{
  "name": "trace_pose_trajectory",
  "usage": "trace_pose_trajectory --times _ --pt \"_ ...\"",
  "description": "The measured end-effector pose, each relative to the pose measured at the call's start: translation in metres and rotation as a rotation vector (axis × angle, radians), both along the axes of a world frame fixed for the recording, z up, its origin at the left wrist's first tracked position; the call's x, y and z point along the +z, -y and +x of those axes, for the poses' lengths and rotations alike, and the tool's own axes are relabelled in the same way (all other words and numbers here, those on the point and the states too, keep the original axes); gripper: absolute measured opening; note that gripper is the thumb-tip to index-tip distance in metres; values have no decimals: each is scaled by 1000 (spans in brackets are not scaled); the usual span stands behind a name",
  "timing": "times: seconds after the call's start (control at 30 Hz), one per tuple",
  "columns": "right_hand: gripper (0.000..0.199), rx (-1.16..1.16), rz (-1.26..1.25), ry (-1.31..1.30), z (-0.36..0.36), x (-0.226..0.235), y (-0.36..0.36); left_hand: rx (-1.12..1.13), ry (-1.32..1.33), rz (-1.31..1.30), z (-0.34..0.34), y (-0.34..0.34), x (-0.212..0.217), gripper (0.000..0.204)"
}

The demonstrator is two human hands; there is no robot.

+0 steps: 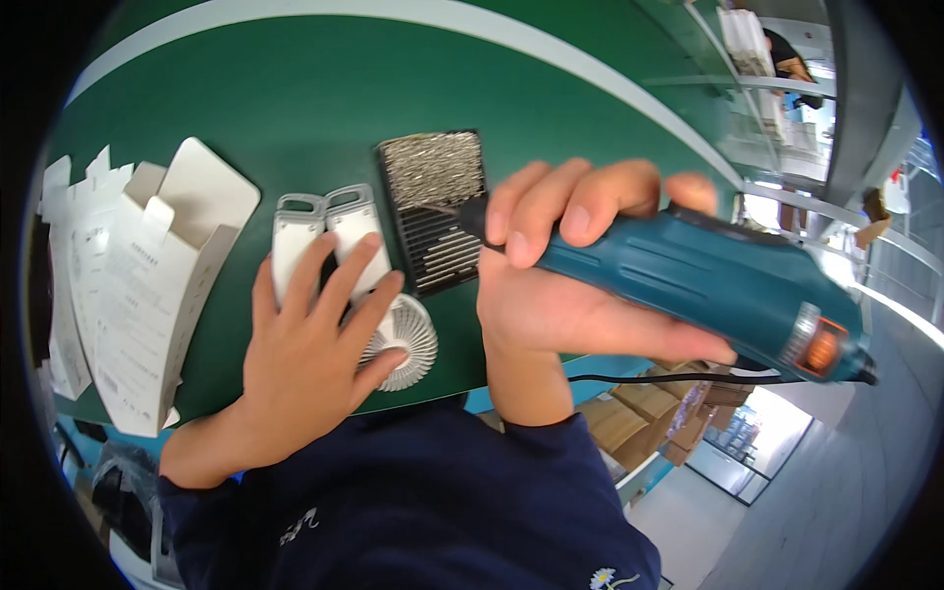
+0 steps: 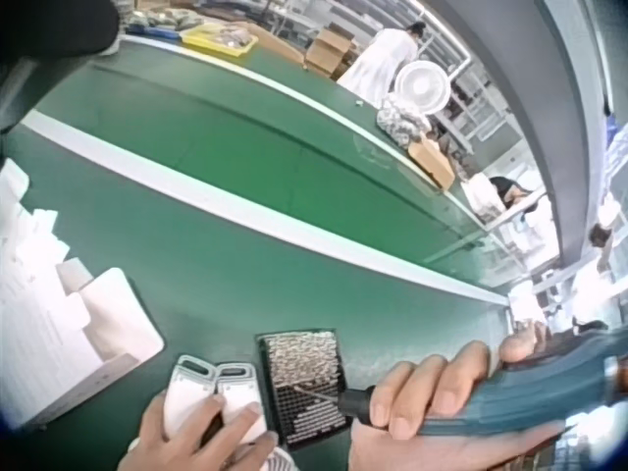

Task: The recorder uses an electric screwdriver to assemble handheld fans and then folds boxes to package them.

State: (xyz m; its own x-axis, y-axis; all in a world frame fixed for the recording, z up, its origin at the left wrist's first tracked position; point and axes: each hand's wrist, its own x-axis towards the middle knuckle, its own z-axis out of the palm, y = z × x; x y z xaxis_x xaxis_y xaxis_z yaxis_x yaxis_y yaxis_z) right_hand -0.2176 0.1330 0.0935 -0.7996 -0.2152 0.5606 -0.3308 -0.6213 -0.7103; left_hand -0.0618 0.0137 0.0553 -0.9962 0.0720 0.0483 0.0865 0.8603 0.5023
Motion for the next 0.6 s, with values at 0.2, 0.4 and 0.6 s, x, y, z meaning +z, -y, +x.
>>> trace_pose_trajectory --times 0.2,0.4,0.6 --pt "95 651 83 -60 1 -18 44 32 -9 -10 1 1 -2 48" --pt "99 667 78 14 9 -25 61 74 -84 24 1 -1 -8 45" --pt "104 652 76 104 16 -30 70 76 -73 5 4 2 -8 46"
